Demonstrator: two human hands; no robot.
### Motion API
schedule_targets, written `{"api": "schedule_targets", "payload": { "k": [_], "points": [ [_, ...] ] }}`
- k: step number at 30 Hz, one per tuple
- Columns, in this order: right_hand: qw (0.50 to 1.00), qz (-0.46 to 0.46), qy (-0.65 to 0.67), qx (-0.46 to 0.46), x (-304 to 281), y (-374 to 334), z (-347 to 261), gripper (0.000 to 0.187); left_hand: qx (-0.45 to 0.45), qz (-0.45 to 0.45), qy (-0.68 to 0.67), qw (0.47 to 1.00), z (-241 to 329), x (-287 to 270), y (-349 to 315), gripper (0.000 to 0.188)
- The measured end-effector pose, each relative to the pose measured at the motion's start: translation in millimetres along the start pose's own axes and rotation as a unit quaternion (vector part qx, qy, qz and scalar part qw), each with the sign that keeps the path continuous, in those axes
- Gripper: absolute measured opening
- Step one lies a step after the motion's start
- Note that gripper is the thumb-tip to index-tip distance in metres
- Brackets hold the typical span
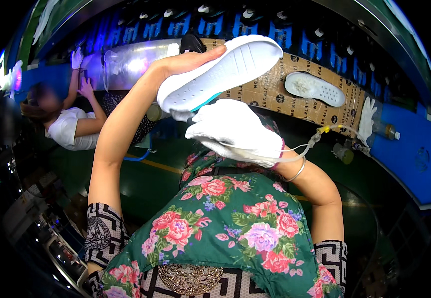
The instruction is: The person applies glue to the interior of shoe outsoles using a brush and then places them onto a moving conveyor belt.
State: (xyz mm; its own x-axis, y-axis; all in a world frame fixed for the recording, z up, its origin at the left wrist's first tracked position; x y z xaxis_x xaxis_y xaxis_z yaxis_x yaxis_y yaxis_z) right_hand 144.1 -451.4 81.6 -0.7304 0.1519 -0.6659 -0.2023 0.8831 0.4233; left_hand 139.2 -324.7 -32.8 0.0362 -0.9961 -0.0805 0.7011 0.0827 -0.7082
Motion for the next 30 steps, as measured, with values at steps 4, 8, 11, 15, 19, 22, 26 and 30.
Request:
{"api": "schedule_targets", "payload": {
  "k": [4, 8, 11, 15, 19, 22, 26, 30],
  "points": [
    [0.991, 0.005, 0.100, 0.087, -7.1, 2.9, 23.7, 0.019, 0.010, 0.017, 0.021, 1.000, -7.8, -5.3, 9.9, 0.103],
    [0.994, -0.026, 0.070, 0.085, -7.9, 8.9, 23.3, 0.019, 0.004, 0.029, 0.075, 0.997, -9.5, -13.3, 16.2, 0.105],
    [0.996, 0.001, 0.048, 0.074, -10.5, 4.6, 30.4, 0.023, 0.007, 0.020, 0.001, 1.000, -12.3, -13.0, 18.1, 0.104],
    [0.996, -0.014, 0.054, 0.067, -3.6, 4.6, 18.2, 0.022, -0.013, 0.018, -0.018, 1.000, -4.6, -15.0, 8.2, 0.092],
    [0.934, 0.071, 0.222, 0.270, -19.0, -3.8, 44.9, 0.015, 0.071, 0.035, -0.162, 0.984, -9.1, -18.9, 21.2, 0.080],
    [0.892, 0.146, 0.246, 0.349, -36.3, -16.1, 64.5, 0.018, 0.138, 0.049, -0.322, 0.935, -8.7, -15.2, 22.3, 0.077],
    [0.899, 0.232, 0.201, 0.312, -59.0, -14.2, 73.4, 0.017, 0.278, -0.201, -0.558, 0.755, -7.2, 12.4, 31.1, 0.092],
    [0.913, 0.226, 0.182, 0.288, -67.3, -0.6, 81.0, 0.015, 0.336, -0.073, -0.679, 0.648, -19.4, 27.3, 33.7, 0.066]
  ]
}}
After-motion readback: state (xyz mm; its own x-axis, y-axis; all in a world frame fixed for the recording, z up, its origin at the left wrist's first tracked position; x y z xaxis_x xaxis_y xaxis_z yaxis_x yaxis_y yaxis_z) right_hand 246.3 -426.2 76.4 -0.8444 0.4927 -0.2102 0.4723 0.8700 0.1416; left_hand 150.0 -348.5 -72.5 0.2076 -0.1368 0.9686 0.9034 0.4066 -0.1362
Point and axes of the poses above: each hand's wrist, its own y-axis towards the middle knuckle, its own x-axis out of the palm, z = x × y, the point moved 9 cm from there along y, towards the middle knuckle, and after that the axes turned 2 degrees about x, right-handed, at the moved point
